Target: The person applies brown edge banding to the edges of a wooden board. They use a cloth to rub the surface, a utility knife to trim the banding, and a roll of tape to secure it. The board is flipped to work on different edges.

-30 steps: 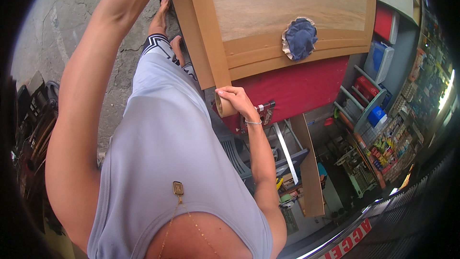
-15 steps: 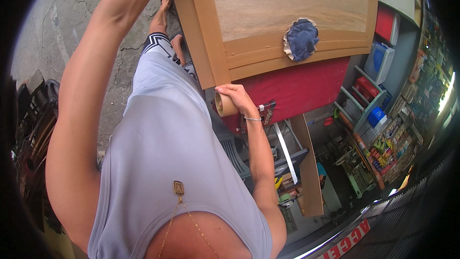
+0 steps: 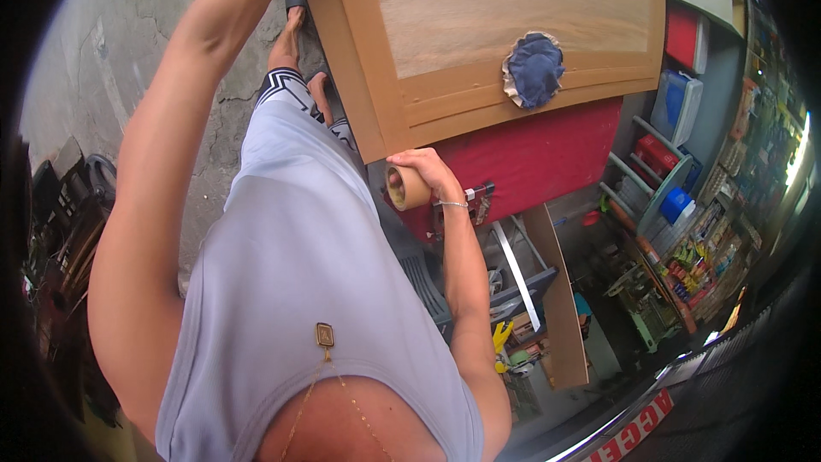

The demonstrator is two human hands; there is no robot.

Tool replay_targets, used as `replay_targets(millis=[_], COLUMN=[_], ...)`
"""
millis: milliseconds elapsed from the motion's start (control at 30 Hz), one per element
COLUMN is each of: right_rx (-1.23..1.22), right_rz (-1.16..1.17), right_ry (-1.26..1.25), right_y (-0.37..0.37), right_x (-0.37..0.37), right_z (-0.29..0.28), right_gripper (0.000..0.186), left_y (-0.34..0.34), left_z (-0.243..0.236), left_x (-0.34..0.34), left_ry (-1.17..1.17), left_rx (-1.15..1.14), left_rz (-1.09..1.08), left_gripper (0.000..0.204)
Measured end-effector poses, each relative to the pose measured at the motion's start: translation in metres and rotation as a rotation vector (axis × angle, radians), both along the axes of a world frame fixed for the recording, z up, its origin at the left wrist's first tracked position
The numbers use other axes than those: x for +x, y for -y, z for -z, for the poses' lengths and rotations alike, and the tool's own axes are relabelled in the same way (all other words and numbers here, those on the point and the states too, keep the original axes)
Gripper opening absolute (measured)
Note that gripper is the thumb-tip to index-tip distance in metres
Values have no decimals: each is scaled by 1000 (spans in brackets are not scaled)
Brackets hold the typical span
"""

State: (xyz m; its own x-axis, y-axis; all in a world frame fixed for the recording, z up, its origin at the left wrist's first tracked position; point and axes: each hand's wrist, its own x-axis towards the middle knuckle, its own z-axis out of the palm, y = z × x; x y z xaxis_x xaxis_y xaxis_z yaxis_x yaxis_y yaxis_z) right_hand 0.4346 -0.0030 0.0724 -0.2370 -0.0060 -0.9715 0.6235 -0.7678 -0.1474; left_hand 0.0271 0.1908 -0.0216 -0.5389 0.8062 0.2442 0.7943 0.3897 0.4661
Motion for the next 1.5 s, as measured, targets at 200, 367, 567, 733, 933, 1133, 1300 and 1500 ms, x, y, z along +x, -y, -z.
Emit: replay_targets(millis=[200,367,567,733,933,1133,1300,1500], right_rx=[14,21,242,286,358,658,938,1340], right_rz=[93,98,9,13,82,-25,0,-92], right_ry=[-9,-20,-224,-261,-241,7,440,784], right_y=[8,4,18,25,38,51,71,84], right_x=[7,9,7,2,8,-5,-21,-122], right_z=[17,13,13,24,45,25,0,-13], right_gripper=[28,26,22,22,22,26,38,65], left_y=[114,246,244,243,241,204,166,79], left_z=[25,1,-13,-18,-34,-35,-35,-24], left_x=[33,169,146,136,144,111,45,-81], left_ry=[349,1545,1539,1460,217,-87,-153,-241], left_rx=[423,-141,-233,-267,-189,-284,-328,-313], left_rz=[-466,-337,-345,-291,70,899,1061,960], left_gripper=[82,60,73,73,98,83,77,77])
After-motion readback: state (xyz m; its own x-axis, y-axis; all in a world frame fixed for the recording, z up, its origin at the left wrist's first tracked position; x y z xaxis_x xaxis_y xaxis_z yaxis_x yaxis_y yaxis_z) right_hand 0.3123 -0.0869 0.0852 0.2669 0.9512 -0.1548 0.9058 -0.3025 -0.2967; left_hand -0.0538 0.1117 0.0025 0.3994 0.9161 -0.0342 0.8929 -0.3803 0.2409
